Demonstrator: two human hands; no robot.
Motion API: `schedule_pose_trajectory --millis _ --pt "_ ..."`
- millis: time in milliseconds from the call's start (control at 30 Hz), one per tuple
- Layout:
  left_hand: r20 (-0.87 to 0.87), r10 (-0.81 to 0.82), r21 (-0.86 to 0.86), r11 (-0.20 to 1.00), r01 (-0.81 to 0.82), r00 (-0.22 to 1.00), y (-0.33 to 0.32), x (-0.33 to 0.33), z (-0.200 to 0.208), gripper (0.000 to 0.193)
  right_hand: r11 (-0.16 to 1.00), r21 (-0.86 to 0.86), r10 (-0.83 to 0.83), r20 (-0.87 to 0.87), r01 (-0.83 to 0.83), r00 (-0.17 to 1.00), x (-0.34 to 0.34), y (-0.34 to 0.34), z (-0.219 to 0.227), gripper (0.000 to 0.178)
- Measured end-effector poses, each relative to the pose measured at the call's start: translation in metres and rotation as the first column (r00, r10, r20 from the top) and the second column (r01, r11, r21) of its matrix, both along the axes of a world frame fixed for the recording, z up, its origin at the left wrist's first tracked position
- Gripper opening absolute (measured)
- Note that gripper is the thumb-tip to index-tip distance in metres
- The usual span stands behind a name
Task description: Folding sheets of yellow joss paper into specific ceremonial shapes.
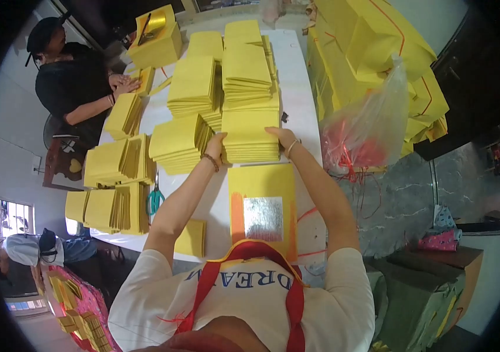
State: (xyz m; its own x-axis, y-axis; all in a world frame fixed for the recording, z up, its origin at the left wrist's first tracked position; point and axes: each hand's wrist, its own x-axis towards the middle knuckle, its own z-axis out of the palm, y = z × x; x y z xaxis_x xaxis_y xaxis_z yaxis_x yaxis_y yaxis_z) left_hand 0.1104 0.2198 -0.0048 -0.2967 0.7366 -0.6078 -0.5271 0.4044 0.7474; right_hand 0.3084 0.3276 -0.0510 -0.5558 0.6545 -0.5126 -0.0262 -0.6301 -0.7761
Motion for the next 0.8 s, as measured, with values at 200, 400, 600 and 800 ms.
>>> schedule_pose_trajectory --millis 200,400,600,800 --pt "-0.12 0.036 0.081 0.996 -0.026 0.992 0.015 -0.015 -0.045 0.044 1.0 -0.006 0.008 0.01 -0.008 1.0 -0.003 0.006 0.015 0.045" --pt "-0.322 -0.03 -0.001 0.999 0.032 0.946 0.028 -0.003 -0.047 0.016 0.997 0.003 0.072 0.13 -0.073 0.989 0.013 0.022 0.014 0.043" --pt "-0.41 0.078 0.143 0.99 -0.02 0.909 0.023 -0.007 -0.036 0.047 0.997 0.012 0.075 0.174 -0.078 0.982 -0.001 0.022 0.027 0.042" --pt "-0.469 0.066 0.097 0.995 -0.022 0.881 0.028 0.009 -0.009 0.05 0.997 0.015 0.076 0.155 -0.079 0.985 0.001 0.036 0.022 0.042"
